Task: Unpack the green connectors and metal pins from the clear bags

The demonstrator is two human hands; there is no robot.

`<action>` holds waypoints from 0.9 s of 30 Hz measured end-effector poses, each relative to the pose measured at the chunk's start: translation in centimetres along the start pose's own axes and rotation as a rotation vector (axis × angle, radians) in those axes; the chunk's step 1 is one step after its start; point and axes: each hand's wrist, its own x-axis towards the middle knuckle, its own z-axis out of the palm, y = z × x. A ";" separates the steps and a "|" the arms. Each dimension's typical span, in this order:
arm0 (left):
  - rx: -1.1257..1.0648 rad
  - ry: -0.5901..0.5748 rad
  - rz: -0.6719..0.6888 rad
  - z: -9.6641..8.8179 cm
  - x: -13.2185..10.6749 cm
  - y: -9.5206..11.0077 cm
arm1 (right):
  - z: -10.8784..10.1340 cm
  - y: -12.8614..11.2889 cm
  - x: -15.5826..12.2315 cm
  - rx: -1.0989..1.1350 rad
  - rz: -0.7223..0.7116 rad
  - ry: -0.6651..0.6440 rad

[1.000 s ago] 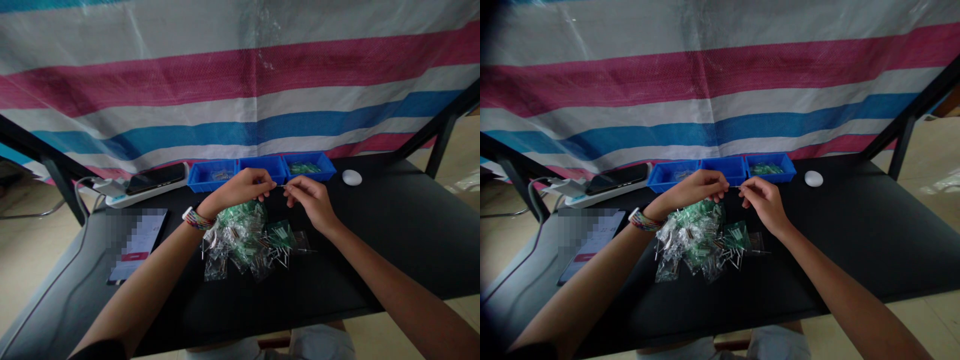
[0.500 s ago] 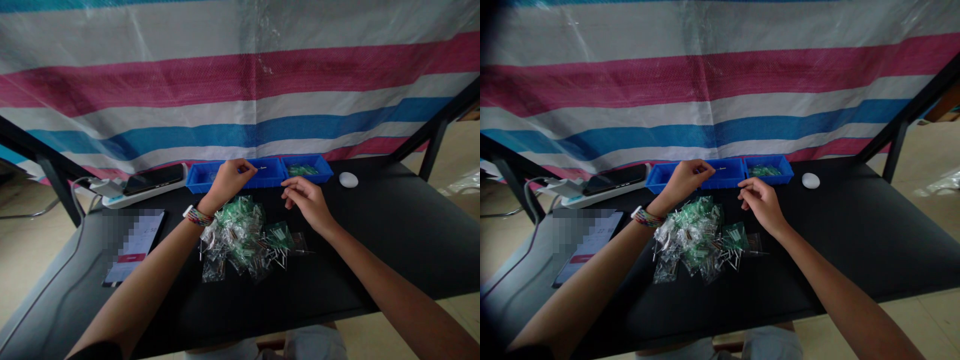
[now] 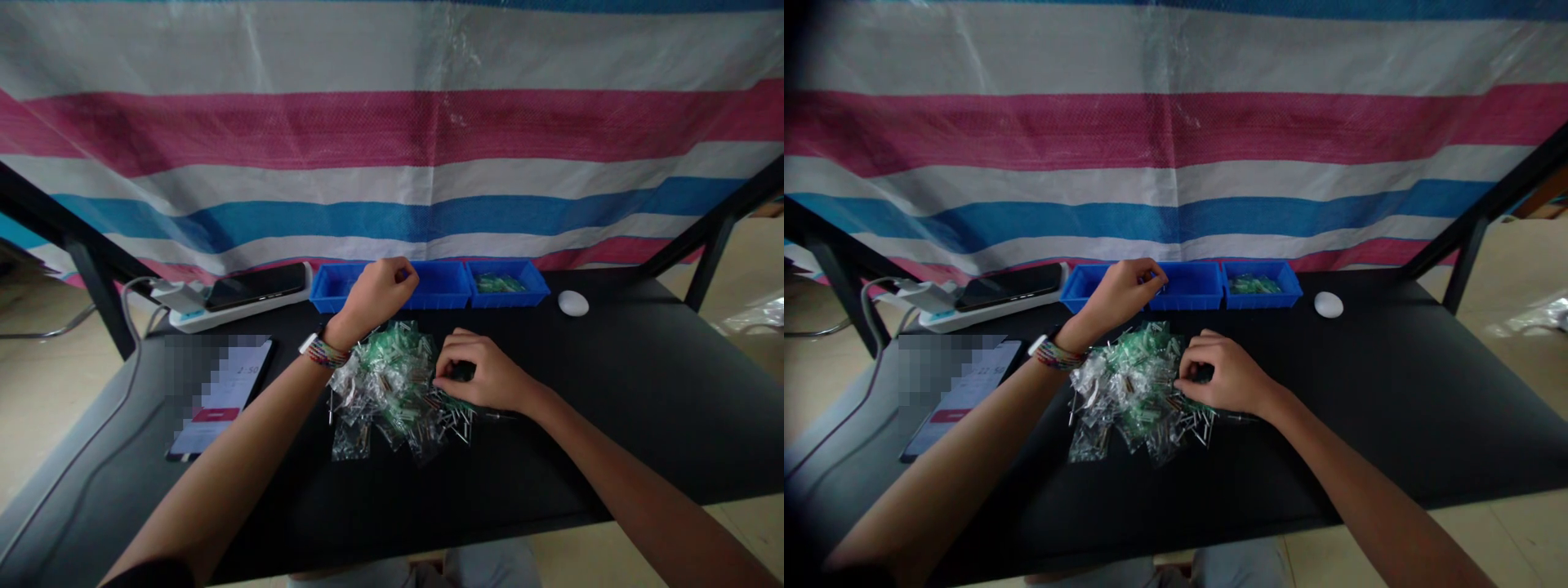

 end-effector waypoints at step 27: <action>-0.061 -0.004 0.067 -1.3 0.1 0.0 | 0.2 0.0 -0.1 -0.220 0.078 -0.076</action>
